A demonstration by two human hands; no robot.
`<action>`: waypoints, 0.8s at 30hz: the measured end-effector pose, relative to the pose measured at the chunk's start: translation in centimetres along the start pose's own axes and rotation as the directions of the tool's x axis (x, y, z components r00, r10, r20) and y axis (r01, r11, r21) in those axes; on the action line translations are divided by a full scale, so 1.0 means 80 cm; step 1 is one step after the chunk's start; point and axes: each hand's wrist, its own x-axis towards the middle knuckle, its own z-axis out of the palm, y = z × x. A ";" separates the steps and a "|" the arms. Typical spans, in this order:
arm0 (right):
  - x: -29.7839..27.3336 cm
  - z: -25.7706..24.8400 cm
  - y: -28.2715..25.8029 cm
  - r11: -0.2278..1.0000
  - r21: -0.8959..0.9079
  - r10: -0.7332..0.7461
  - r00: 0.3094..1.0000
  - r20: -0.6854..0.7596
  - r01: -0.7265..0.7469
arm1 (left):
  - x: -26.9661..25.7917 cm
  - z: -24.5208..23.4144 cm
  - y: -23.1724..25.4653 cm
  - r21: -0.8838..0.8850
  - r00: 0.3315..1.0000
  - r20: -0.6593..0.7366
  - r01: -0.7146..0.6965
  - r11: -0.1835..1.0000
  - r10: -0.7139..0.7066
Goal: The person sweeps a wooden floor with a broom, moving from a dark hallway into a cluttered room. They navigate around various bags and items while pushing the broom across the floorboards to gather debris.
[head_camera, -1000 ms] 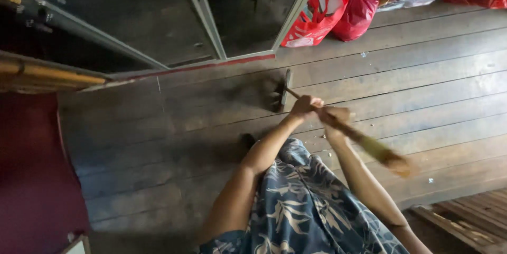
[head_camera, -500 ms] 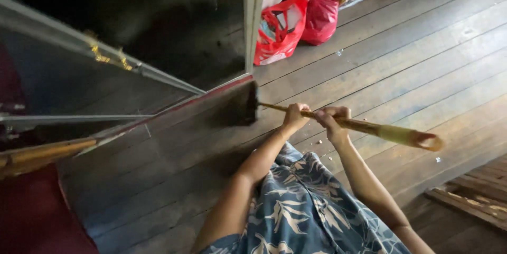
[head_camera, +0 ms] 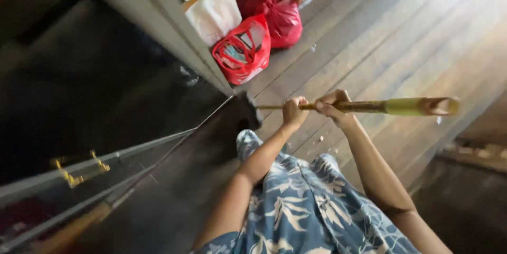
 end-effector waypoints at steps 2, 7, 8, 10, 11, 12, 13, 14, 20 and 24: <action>-0.003 0.013 0.038 0.997 -0.080 -0.018 0.997 -0.078 0.012 | 0.028 0.022 -0.033 -0.052 0.995 0.019 -0.092 0.994 0.093; 0.038 0.026 0.106 0.927 -0.364 -0.098 0.995 -0.015 0.086 | 0.091 0.046 -0.064 -0.195 0.949 0.285 -0.082 0.977 0.137; 0.037 0.018 0.146 0.892 -0.412 -0.232 0.971 -0.064 0.186 | 0.097 0.029 -0.039 -0.167 0.907 0.248 -0.307 0.937 0.341; 0.031 0.010 0.131 0.849 -0.461 -0.351 0.928 -0.126 0.258 | 0.098 0.002 -0.006 -0.139 0.814 0.243 -0.510 0.849 0.528; 0.031 0.004 0.071 0.911 -0.360 -0.278 0.944 -0.175 0.201 | 0.099 -0.007 0.007 -0.120 0.730 0.230 -0.634 0.764 0.643; 0.022 -0.001 0.006 0.957 -0.250 -0.201 0.956 -0.213 0.146 | 0.100 -0.015 0.020 -0.102 0.630 0.219 -0.744 0.660 0.745; 0.016 -0.007 0.010 0.959 -0.248 -0.194 0.952 -0.237 0.134 | 0.092 -0.016 0.023 -0.117 0.621 0.238 -0.745 0.657 0.747; 0.009 -0.012 0.014 0.987 -0.056 -0.157 0.949 -0.273 0.148 | 0.083 -0.016 0.026 -0.098 0.733 0.232 -0.637 0.765 0.640; 0.013 -0.013 0.101 0.949 0.265 -0.034 0.893 -0.449 0.169 | 0.100 0.011 -0.021 0.079 0.908 0.362 -0.257 0.963 0.213; 0.030 -0.021 0.138 0.997 -0.002 -0.071 0.906 -0.416 0.078 | 0.140 0.060 -0.052 -0.019 0.897 0.321 -0.314 0.949 0.304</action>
